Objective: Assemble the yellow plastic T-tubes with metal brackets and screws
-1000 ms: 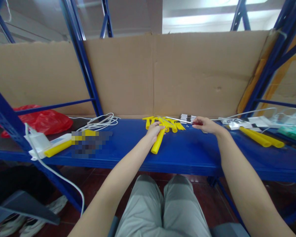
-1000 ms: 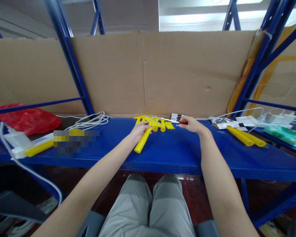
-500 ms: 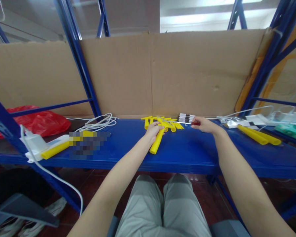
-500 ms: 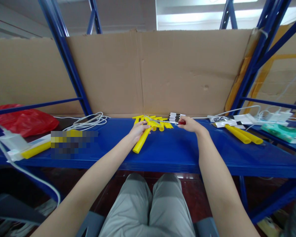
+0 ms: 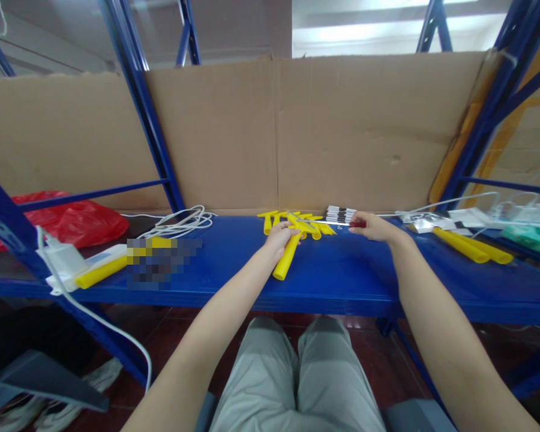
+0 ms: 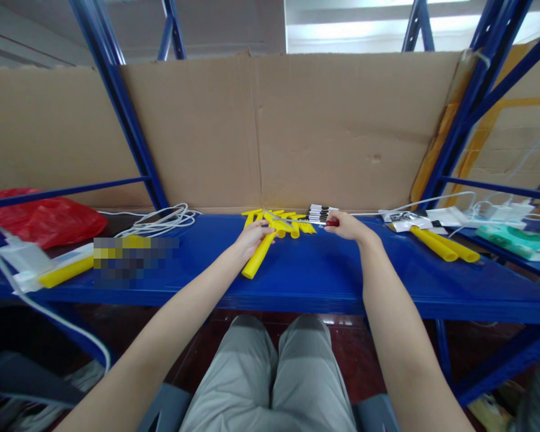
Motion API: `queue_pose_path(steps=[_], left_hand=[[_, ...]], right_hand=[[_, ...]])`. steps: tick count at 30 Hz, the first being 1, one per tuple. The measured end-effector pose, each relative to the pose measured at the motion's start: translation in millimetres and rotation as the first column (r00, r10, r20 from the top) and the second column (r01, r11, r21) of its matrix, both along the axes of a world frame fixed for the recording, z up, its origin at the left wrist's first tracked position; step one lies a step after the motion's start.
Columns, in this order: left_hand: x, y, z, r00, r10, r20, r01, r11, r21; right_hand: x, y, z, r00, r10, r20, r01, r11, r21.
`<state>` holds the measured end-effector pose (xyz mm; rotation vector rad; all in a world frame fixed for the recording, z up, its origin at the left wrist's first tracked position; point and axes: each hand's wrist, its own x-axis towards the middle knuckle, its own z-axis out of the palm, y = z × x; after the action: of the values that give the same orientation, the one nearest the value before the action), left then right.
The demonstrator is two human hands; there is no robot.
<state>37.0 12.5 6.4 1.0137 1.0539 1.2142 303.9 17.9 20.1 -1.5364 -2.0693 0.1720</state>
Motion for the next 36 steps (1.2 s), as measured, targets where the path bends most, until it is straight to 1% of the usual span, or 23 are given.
queue_pose_path(steps=[8,15,27,36], left_hand=[[1.1,-4.8,1.5,1.000,-0.009,0.030,0.009,1.000,0.014],[1.9,-8.1,3.2,1.000,0.020,0.018,-0.020,1.000,0.016],[-0.5,3.2,-2.8,1.000,0.006,-0.016,-0.006,1.000,0.016],[0.5,3.0,-3.7,0.998,0.030,-0.058,-0.028,0.999,0.039]], right_hand=[[-2.9,-4.9,3.8,0.999,-0.031,0.022,0.031,0.999,0.014],[-2.7,-4.3,3.5,1.000,0.005,0.011,-0.006,1.000,0.020],[4.0,5.1,-3.9,0.998,0.058,0.006,-0.058,0.997,0.060],[1.9,2.7,-2.3,0.997,0.068,-0.028,-0.068,0.998,0.007]])
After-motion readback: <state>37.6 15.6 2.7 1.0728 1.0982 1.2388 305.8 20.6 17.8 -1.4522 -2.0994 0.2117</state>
